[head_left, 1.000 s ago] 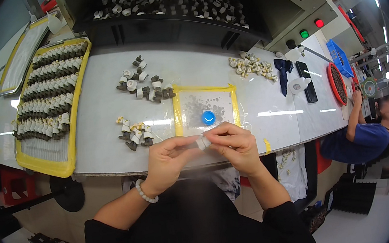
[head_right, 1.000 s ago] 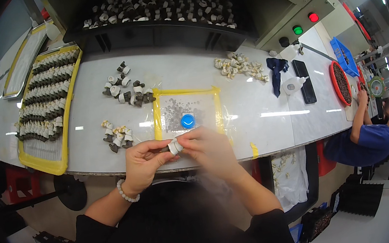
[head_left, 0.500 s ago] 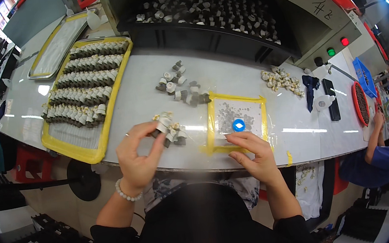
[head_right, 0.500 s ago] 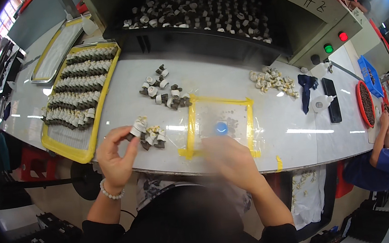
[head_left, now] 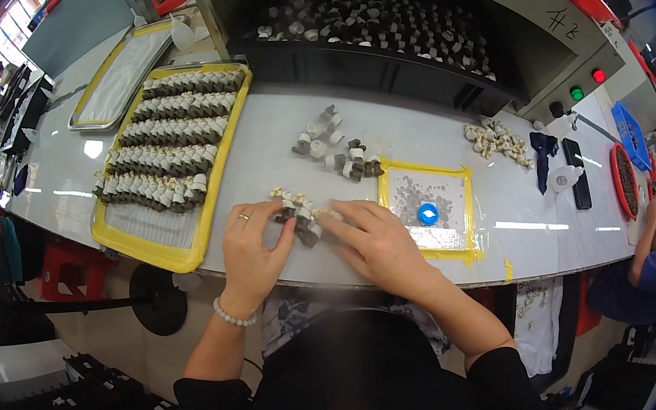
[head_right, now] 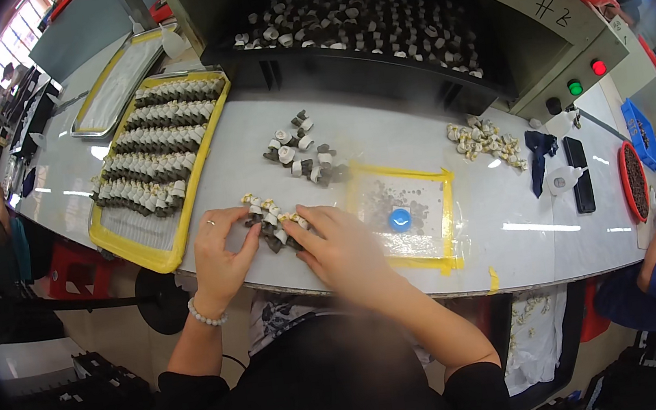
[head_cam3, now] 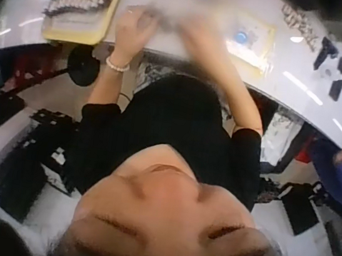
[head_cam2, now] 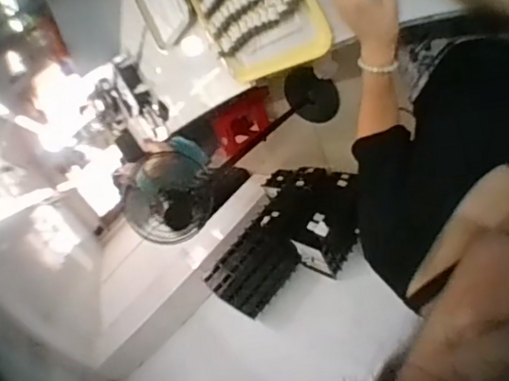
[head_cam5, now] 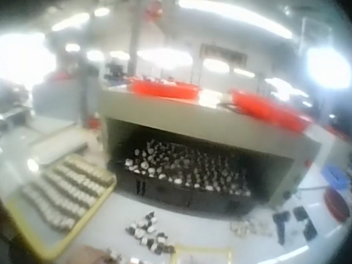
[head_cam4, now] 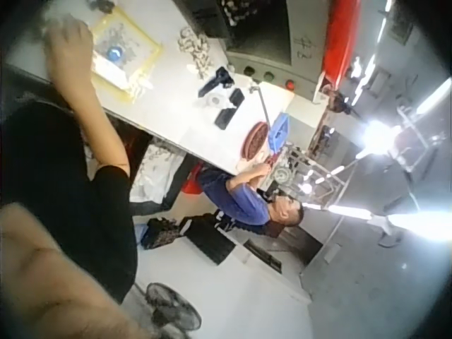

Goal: The person assembles small white plastic pieces and gold metal pieces by hand, taking them from a plastic tray and fitting them together.

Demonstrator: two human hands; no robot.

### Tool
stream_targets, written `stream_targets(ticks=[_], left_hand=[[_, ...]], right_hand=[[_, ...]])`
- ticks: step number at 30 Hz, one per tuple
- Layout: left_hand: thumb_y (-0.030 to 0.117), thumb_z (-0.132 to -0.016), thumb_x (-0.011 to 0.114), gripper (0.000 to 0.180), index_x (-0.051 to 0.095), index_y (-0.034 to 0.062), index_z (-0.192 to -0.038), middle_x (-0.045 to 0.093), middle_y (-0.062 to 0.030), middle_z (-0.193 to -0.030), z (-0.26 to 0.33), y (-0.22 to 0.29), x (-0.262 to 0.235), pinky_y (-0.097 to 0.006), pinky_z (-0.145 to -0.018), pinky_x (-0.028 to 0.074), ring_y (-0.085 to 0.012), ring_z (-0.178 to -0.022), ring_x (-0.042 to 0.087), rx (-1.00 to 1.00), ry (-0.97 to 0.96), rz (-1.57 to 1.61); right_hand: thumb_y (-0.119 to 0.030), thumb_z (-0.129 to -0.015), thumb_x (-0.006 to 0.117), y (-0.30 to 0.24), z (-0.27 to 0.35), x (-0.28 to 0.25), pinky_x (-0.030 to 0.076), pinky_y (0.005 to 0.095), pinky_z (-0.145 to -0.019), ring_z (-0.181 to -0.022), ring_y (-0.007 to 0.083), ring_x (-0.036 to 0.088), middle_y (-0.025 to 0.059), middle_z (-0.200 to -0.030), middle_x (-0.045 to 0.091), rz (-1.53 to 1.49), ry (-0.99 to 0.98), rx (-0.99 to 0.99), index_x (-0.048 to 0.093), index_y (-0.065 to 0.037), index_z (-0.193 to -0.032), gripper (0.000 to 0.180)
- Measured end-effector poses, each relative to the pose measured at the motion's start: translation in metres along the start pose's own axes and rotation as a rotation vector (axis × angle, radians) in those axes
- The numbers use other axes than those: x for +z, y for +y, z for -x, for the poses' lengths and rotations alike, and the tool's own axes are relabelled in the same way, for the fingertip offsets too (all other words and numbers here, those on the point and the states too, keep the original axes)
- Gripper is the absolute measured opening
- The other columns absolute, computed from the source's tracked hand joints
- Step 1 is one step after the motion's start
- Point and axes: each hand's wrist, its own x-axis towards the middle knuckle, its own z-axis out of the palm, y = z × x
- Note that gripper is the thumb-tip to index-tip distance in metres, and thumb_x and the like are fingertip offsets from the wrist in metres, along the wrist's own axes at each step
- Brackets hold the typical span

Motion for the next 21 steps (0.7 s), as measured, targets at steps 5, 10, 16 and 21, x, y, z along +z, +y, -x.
stream_targets(ticks=[5, 10, 16, 21], left_hand=[[0.000, -0.071, 0.067, 0.023, 0.064, -0.0006, -0.094, 0.066, -0.0127, -0.089, -0.0040, -0.0061, -0.0019, -0.037, -0.075, 0.048, -0.0287, -0.084, 0.059, 0.001, -0.060, 0.025], [0.000, -0.071, 0.067, 0.023, 0.063, -0.0006, -0.094, 0.066, -0.0125, -0.088, -0.0031, -0.0052, -0.0074, -0.037, -0.076, 0.048, -0.0284, -0.083, 0.059, -0.054, -0.118, 0.094], [0.002, -0.072, 0.070, 0.025, 0.063, 0.0000, -0.097, 0.063, -0.0105, -0.090, -0.0071, 0.0020, -0.0038, -0.033, -0.077, 0.048, -0.0243, -0.086, 0.059, -0.072, -0.152, 0.133], [0.005, -0.072, 0.073, 0.027, 0.063, 0.0004, -0.096, 0.063, -0.0100, -0.092, -0.0104, -0.0002, 0.0007, -0.032, -0.077, 0.048, -0.0237, -0.085, 0.059, -0.121, -0.171, 0.145]], right_hand=[[-0.010, -0.073, 0.071, -0.0002, -0.0013, 0.0032, 0.047, 0.0406, -0.086, -0.102, 0.0312, 0.058, 0.0137, -0.118, 0.059, 0.057, 0.046, -0.035, 0.065, -0.009, -0.113, 0.040], [-0.011, -0.072, 0.072, -0.0004, -0.0014, 0.0056, 0.048, 0.0398, -0.083, -0.101, 0.0301, 0.058, 0.0131, -0.115, 0.060, 0.089, 0.070, -0.039, 0.066, -0.010, -0.111, 0.039], [-0.011, -0.073, 0.072, -0.0041, -0.0022, 0.0087, 0.049, 0.0396, -0.080, -0.099, 0.0292, 0.060, 0.0126, -0.112, 0.062, 0.123, 0.103, -0.024, 0.067, -0.010, -0.108, 0.036], [-0.010, -0.073, 0.071, -0.0081, -0.0037, 0.0075, 0.049, 0.0390, -0.080, -0.097, 0.0286, 0.060, 0.0124, -0.110, 0.062, 0.152, 0.094, 0.000, 0.067, -0.011, -0.108, 0.035]])
